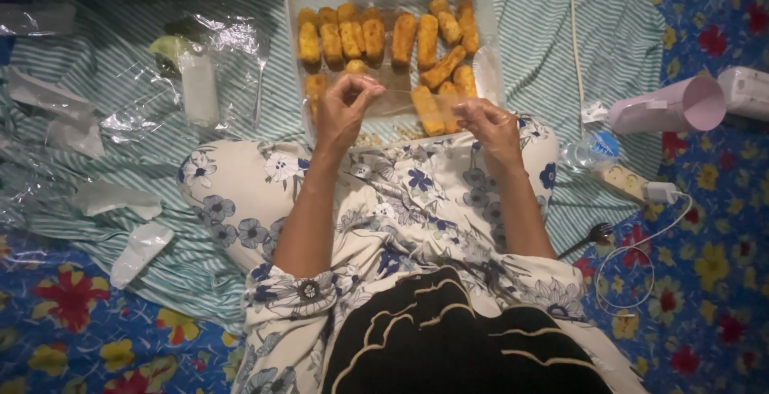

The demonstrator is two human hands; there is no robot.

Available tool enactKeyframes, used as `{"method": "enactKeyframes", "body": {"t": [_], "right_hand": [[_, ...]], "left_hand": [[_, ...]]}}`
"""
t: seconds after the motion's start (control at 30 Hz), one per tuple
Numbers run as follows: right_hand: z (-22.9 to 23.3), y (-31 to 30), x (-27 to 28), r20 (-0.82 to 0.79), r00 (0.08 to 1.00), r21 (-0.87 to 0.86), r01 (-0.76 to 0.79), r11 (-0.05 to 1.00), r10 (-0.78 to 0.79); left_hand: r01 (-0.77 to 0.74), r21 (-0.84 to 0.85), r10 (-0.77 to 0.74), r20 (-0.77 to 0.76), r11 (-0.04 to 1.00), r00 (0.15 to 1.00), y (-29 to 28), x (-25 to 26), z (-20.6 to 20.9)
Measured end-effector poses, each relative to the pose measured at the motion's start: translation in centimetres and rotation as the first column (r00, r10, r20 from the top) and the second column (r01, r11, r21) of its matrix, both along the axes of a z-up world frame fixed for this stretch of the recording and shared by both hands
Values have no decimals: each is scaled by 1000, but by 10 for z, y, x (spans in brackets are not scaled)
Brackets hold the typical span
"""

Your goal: Wrapping individual fried food items in small plastic sheets for packaging.

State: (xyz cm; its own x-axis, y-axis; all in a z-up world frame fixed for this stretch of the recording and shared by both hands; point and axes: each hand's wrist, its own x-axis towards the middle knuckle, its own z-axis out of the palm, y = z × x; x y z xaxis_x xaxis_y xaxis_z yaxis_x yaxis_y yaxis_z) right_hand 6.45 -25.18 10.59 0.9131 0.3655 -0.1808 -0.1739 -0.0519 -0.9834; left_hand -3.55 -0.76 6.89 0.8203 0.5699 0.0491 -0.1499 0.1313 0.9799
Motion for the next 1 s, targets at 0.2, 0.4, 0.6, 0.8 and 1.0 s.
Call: {"method": "enactKeyframes", "body": {"t": [0.2,0.4,0.6,0.8,1.0], "right_hand": [[0,0,-3,5,998,4,-56,998,56],[33,7,-9,323,919,-134,-195,972,229],[15,2,-5,448,846,-13,-317,949,288],[12,5,-9,485,853,-18,-208,978,191],[4,11,-14,349,937,-32,-12,999,22]], "left_hand": [[-63,122,52,92,990,994,5,0,8],[-152,149,153,7,977,988,3,-1,24],[-104,-18,105,39,994,994,1,-2,36],[-57,-70,62,76,996,995,0,3,29],[-8,-48,13,101,999,995,1,6,14]]}}
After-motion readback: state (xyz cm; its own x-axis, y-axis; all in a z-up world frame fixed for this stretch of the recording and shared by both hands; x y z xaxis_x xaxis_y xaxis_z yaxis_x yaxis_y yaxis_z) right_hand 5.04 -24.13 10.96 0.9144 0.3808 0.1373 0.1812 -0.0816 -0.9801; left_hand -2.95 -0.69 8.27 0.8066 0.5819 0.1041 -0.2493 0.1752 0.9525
